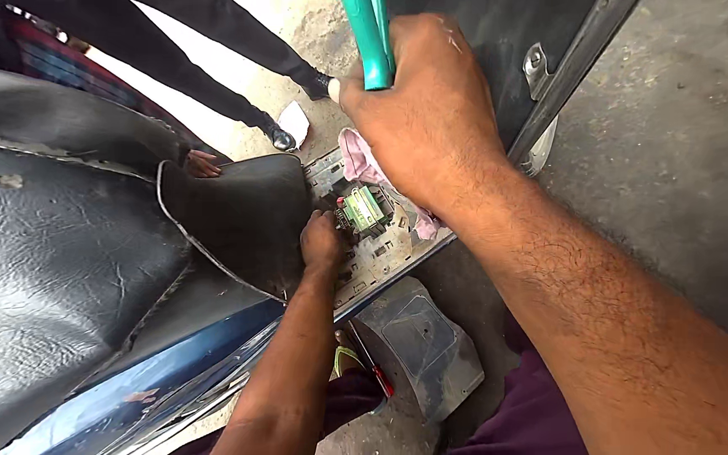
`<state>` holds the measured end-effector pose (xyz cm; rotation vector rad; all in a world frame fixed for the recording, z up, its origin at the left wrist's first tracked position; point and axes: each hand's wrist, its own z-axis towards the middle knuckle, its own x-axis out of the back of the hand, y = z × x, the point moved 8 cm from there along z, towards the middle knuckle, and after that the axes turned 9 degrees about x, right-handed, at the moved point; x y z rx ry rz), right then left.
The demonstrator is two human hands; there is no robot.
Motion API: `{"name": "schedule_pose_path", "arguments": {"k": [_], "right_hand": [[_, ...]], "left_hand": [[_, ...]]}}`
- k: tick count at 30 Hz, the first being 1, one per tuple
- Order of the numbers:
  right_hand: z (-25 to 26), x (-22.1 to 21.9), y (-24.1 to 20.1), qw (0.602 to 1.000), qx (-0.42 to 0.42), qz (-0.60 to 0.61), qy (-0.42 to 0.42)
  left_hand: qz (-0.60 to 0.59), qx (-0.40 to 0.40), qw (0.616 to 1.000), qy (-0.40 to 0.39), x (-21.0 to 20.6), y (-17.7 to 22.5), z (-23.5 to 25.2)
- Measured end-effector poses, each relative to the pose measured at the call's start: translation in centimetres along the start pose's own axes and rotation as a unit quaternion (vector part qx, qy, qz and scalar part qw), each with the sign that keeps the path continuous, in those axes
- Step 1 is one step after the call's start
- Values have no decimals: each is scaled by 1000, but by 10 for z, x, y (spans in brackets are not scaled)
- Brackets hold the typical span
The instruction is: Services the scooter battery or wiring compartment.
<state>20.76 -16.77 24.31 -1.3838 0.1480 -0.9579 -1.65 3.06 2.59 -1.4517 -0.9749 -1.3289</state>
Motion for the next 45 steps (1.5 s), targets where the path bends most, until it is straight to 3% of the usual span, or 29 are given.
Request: {"name": "schedule_pose_path", "arguments": {"k": [15, 36, 40, 45], "right_hand": [[-2, 3, -1, 999, 1, 40, 17], [0, -18, -5, 999, 5, 33, -8], [-1, -25, -9, 999, 2, 36, -19], [-1, -36, -14, 999, 16, 37, -32]], "left_hand": [[-12, -25, 1000, -11, -5, -4, 20], [21, -38, 998, -49, -9, 3, 8], [20, -4, 988, -150, 16, 14, -1], [13, 31, 984, -177, 20, 14, 7]]}}
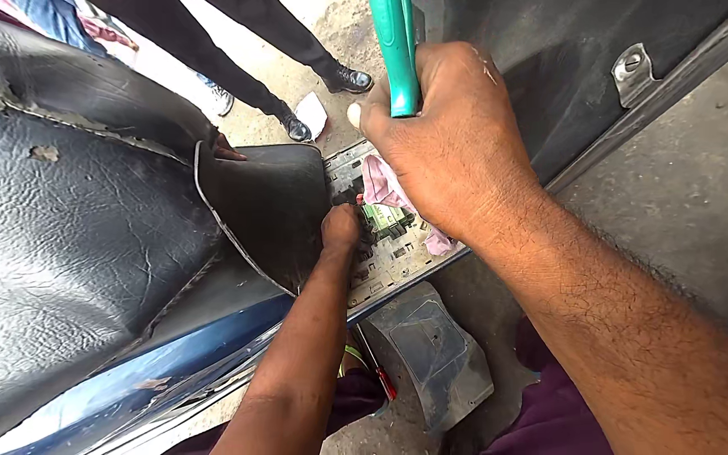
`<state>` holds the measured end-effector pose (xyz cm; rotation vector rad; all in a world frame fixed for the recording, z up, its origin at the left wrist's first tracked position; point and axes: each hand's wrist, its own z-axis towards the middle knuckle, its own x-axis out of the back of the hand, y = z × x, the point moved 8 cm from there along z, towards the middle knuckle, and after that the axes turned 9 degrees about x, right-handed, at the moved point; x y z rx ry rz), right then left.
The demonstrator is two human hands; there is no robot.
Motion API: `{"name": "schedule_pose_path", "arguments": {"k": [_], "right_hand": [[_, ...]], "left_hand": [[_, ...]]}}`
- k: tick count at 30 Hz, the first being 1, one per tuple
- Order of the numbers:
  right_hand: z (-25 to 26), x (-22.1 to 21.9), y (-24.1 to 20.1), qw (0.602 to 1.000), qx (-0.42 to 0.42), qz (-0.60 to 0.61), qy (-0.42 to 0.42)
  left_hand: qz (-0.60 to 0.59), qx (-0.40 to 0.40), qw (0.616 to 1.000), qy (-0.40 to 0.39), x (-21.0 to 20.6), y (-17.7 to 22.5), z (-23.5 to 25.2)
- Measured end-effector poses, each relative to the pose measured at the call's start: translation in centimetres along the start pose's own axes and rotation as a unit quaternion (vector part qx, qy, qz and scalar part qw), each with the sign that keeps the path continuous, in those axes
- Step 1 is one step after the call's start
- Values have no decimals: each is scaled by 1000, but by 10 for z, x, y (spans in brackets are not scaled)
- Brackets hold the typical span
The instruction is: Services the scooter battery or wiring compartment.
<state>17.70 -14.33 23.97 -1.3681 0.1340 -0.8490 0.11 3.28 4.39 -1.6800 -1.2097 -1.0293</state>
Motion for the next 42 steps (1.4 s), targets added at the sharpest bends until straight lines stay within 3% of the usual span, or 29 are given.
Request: {"name": "schedule_pose_path", "arguments": {"k": [7, 12, 15, 25, 32, 42], "right_hand": [[2, -16, -4, 1000, 1, 8, -7], [5, -18, 0, 1000, -8, 1, -6], [7, -20, 0, 1000, -3, 14, -1], [0, -21, 5, 1000, -5, -13, -11], [-13, -19, -8, 999, 25, -8, -28], [-10, -20, 13, 997, 0, -64, -36]], "left_hand": [[-49, 32, 998, -38, 5, -8, 2], [-140, -11, 981, 133, -44, -22, -6], [-149, -18, 972, 183, -61, -25, -14], [-127, 18, 973, 194, -67, -23, -11], [-125, -4, 982, 143, -71, -22, -5], [-200, 26, 956, 214, -77, -34, -2]]}}
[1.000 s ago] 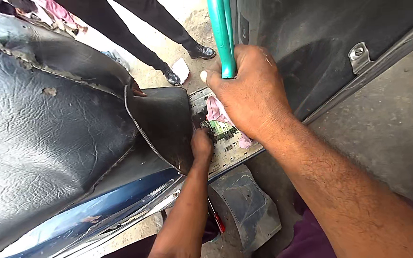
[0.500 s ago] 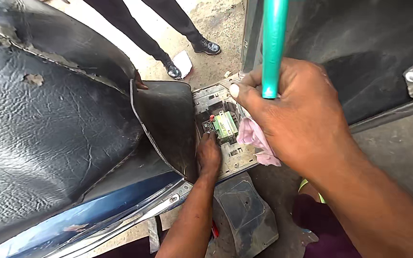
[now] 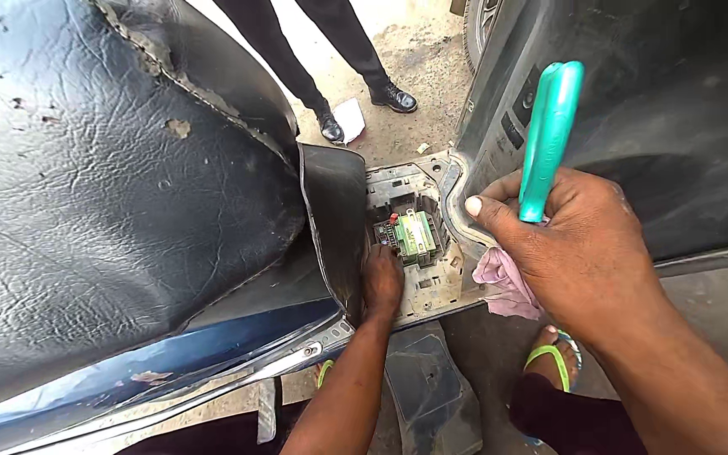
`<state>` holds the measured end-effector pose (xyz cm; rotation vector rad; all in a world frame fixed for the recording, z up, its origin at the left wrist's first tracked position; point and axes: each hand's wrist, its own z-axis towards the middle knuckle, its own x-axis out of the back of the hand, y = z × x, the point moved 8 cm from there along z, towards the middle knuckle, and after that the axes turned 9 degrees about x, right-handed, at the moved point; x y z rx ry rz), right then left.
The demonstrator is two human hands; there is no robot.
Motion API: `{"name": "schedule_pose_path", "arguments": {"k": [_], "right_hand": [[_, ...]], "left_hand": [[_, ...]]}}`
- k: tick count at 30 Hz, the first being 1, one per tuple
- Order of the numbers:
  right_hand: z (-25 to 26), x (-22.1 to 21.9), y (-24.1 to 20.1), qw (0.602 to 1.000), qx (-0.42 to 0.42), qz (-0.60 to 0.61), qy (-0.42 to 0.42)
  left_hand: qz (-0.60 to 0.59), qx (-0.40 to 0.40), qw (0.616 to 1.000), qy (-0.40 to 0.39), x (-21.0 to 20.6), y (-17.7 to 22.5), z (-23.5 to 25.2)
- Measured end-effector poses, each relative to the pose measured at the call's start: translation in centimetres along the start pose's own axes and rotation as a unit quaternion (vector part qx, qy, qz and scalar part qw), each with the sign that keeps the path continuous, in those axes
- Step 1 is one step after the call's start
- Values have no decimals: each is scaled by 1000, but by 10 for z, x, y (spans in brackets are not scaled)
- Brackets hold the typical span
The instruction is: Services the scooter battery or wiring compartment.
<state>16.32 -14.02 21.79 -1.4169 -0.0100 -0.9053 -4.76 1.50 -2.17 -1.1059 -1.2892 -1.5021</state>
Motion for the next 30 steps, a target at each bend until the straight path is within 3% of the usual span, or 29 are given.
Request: {"name": "schedule_pose_path", "arguments": {"k": [3, 4, 6, 8, 10, 12, 16, 20, 25, 30], "right_hand": [[2, -5, 9, 998, -21, -54, -39], [2, -8, 11, 996, -28, -68, -59], [1, -14, 10, 991, -31, -96, -93], [2, -19, 5, 985, -16, -130, -115], [4, -22, -1, 979, 10, -156, -127], [7, -23, -8, 976, 51, -168, -126], [13, -10, -15, 988, 76, -104, -80], [18, -5, -18, 993, 80, -52, -75], [17, -1, -14, 989, 65, -82, -107], [15, -1, -12, 981, 73, -103, -148]], "left_hand": [[-208, 58, 976, -29, 7, -5, 7], [-318, 88, 942, -66, 11, -2, 9], [-523, 106, 834, -142, 34, 22, 8], [-626, 13, 747, -224, 89, 68, -3], [-636, -143, 701, -289, 150, 122, -20], [-605, -219, 704, -301, 188, 159, -30], [-580, -255, 732, -251, 217, 191, -26], [-621, -228, 718, -215, 230, 194, -24], [-692, -154, 676, -202, 227, 189, -23], [-697, -152, 679, -173, 230, 188, -24]]}}
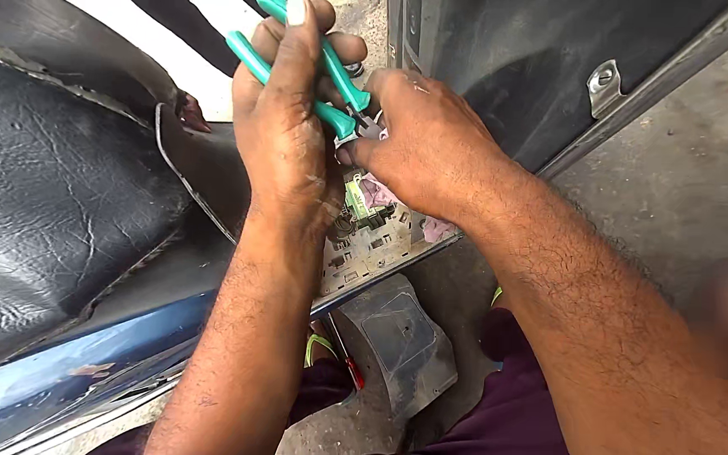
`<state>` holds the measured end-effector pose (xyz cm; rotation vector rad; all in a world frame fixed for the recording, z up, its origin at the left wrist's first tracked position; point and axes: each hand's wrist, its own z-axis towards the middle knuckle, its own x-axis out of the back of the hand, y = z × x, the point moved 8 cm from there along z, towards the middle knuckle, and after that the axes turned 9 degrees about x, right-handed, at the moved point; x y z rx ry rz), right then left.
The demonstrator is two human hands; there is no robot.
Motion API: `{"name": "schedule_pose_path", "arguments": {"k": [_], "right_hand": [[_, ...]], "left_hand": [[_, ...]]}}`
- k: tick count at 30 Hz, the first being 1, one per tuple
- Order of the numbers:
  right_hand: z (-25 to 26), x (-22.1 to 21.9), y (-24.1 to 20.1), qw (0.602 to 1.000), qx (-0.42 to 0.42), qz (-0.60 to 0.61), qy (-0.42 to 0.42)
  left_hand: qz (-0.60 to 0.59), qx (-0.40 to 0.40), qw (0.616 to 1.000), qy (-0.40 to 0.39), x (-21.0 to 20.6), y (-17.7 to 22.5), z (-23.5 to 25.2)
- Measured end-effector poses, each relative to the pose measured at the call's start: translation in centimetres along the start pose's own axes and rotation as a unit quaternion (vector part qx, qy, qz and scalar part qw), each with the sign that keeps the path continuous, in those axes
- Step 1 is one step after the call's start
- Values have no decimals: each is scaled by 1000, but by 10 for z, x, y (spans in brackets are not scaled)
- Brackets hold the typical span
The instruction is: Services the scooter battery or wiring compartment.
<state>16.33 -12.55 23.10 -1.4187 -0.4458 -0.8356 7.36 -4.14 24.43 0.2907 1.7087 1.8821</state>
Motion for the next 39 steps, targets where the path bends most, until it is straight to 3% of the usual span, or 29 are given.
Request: {"name": "schedule_pose_path", "arguments": {"k": [4, 9, 14, 19, 25, 33, 39], "right_hand": [[-5, -7, 1, 999, 1, -30, -39], [-19, -2, 11, 993, -54, -86, -57], [-21, 21, 21, 990, -99, -95, 9], [-23, 14, 18, 992, -90, -92, -5], [-21, 17, 16, 992, -87, -89, 7], [-24, 17, 11, 992, -94, -84, -3], [-25, 17, 11, 992, -88, -87, -4]], "left_hand": [[16, -11, 1000, 10, 5, -1, 1], [34, 7, 995, 96, 54, -18, 9], [155, -2, 952, 263, 127, -85, -3], [195, -42, 936, 289, 166, -147, -6], [277, -52, 914, 291, 167, -159, -12], [230, 28, 920, 316, 136, -140, -26], [235, 4, 920, 314, 138, -144, -25]]}}
